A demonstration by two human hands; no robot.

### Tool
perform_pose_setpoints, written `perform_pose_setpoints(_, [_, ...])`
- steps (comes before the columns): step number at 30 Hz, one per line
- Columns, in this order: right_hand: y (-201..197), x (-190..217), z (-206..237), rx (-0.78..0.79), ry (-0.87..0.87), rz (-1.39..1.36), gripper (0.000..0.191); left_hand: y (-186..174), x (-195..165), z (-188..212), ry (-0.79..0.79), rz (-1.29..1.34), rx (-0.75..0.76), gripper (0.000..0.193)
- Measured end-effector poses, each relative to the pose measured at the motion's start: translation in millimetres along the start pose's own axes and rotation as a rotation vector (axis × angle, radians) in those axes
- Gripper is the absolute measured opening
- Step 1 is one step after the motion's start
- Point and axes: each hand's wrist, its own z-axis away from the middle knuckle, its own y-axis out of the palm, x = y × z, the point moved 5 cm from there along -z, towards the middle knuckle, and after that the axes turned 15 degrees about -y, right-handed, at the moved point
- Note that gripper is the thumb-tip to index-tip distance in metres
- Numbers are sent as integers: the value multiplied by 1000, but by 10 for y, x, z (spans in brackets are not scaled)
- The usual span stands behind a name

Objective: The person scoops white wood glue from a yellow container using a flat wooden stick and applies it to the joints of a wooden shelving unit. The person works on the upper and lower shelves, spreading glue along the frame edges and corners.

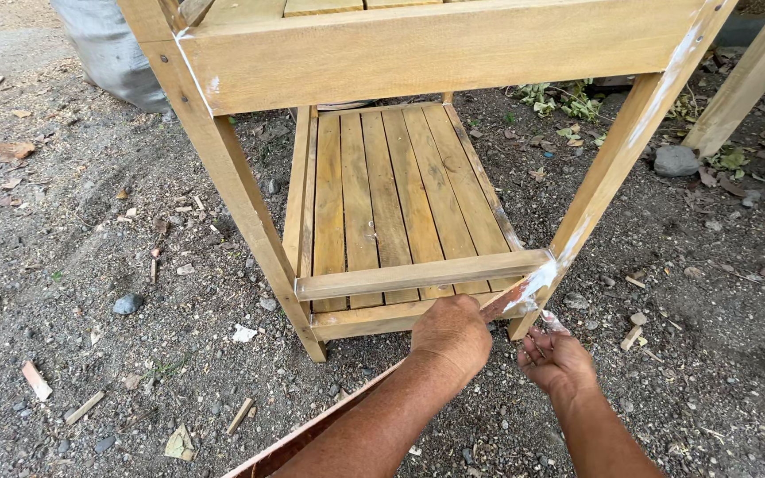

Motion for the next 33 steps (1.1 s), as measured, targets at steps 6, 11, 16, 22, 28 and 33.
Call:
perform_pose_setpoints(6, [31, -78, -43, 40, 4, 79, 36, 36, 31, -72, -11, -8, 12, 25])
perform_pose_setpoints(11, [77, -145, -63, 21, 18, 94, 35, 49, 92, -118, -29, -21, 48, 24])
perform_pose_setpoints(16, [96, -243, -144, -10, 84, -16, 39, 37, 81, -139, -12, -8, 34, 22])
perform_pose_setpoints(22, [127, -326, -196, 27, 133, -149, 40, 57, 87, -142, 12, -7, 22, 22])
perform_pose_setpoints(28, [158, -345, -219, -1, 133, -193, 34, 87, 107, -176, 30, -37, 30, 22])
perform_pose_setpoints(33, [185, -362, -248, 13, 120, -177, 33, 81, 121, -196, 5, -37, 38, 22])
